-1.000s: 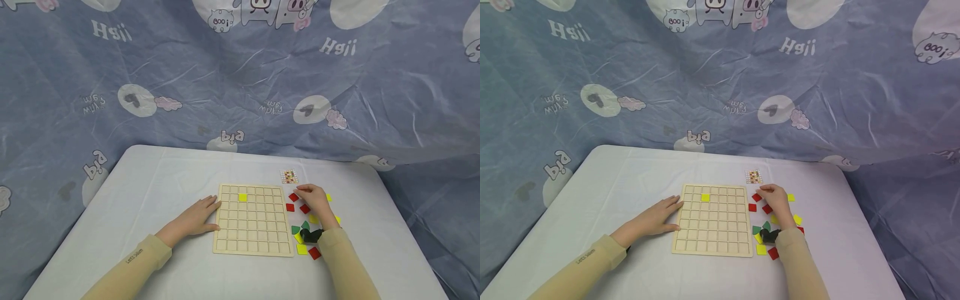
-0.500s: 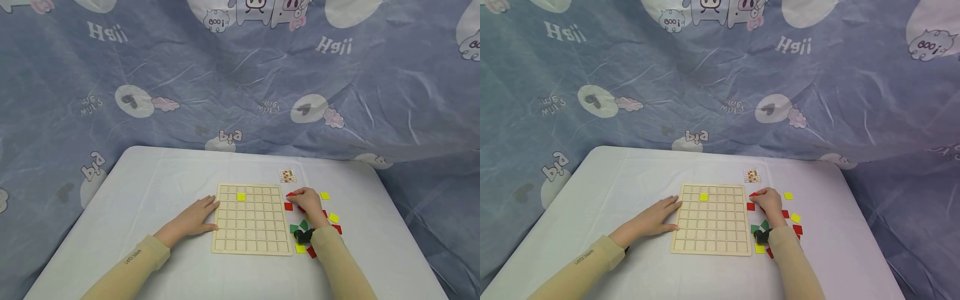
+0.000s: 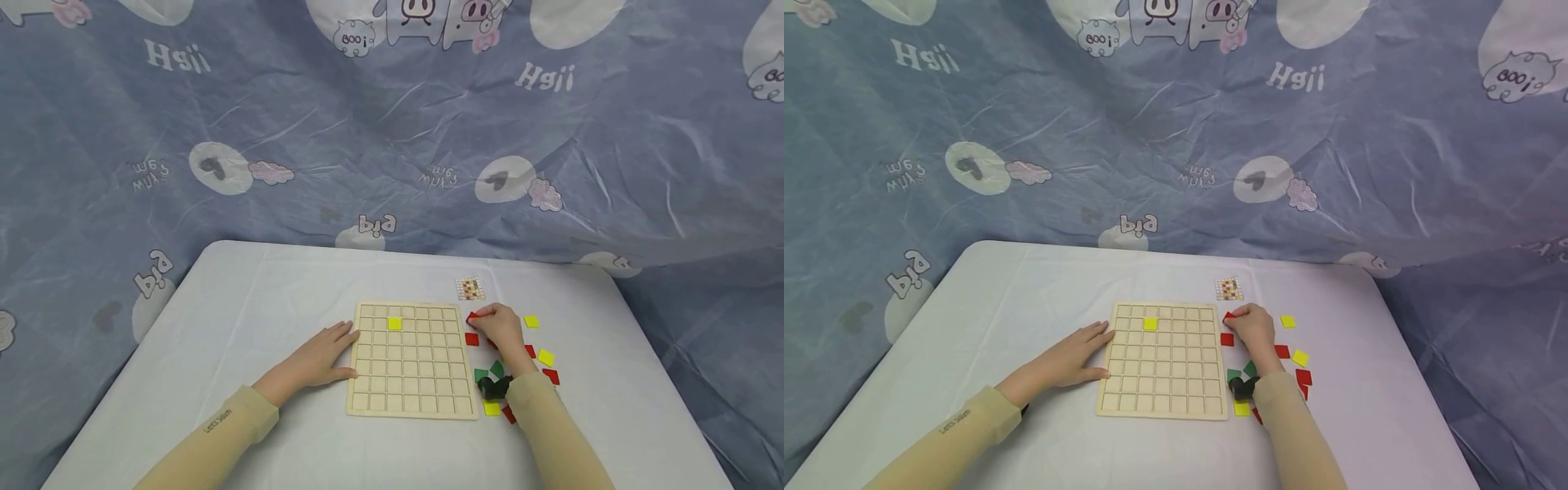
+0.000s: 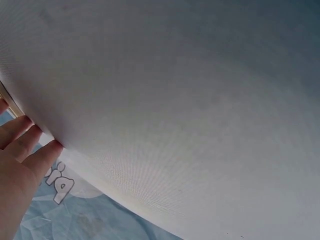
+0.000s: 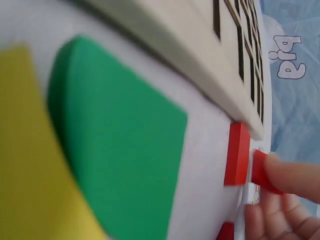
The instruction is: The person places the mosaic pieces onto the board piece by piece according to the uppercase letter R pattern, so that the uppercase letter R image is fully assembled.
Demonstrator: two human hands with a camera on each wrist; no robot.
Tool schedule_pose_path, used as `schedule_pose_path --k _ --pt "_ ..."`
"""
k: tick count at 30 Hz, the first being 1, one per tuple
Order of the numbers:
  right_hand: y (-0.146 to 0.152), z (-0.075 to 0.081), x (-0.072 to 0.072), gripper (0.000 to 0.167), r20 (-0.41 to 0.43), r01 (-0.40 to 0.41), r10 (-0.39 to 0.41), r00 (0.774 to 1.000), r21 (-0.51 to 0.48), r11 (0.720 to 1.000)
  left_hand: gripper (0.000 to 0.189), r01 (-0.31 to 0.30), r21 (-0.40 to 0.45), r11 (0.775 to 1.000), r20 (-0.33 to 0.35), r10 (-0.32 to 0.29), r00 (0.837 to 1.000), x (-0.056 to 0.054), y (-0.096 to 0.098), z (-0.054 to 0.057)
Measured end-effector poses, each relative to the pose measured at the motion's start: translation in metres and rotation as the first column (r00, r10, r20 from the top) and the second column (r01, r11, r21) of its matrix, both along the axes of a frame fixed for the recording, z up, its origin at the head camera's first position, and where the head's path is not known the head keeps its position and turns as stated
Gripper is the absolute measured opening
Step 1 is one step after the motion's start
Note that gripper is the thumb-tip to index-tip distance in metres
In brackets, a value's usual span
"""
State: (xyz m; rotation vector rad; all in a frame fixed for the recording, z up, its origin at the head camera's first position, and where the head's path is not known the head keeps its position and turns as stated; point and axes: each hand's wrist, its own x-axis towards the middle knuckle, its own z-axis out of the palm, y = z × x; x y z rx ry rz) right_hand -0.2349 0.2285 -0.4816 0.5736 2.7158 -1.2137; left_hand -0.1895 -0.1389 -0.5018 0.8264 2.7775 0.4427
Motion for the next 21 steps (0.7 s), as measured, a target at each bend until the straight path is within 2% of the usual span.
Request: schedule_pose_path --k 5,7,12,18,21 --pt "-0.016 0.003 -0.002 0.024 -0.15 -0.104 0.089 0.985 -0.093 0.99 0.083 -0.001 -0.001 1.0 0.001 0.001 1.0 0.001 0.0 0.0" --pt "-0.027 0.004 -0.003 0.023 -0.173 -0.168 0.147 0.974 -0.112 0.979 0.083 -0.002 -0.004 1.0 0.003 0.002 1.0 0.001 0.001 0.0" --pt "-0.053 0.004 -0.005 0.021 -0.166 -0.283 0.26 0.951 -0.133 0.95 0.083 -0.003 -0.002 1.0 0.009 0.003 1.0 0.001 0.002 0.001" --pt "-0.073 0.001 -0.011 0.017 -0.133 -0.282 0.258 0.957 -0.22 0.934 0.083 -0.011 -0.008 1.0 0.017 0.011 1.0 0.0 0.004 0.0" --pt "-0.08 -0.001 -0.012 0.015 -0.138 -0.306 0.283 0.949 -0.192 0.932 0.084 -0.013 -0.018 1.0 0.018 0.013 1.0 0.0 0.003 0.0"
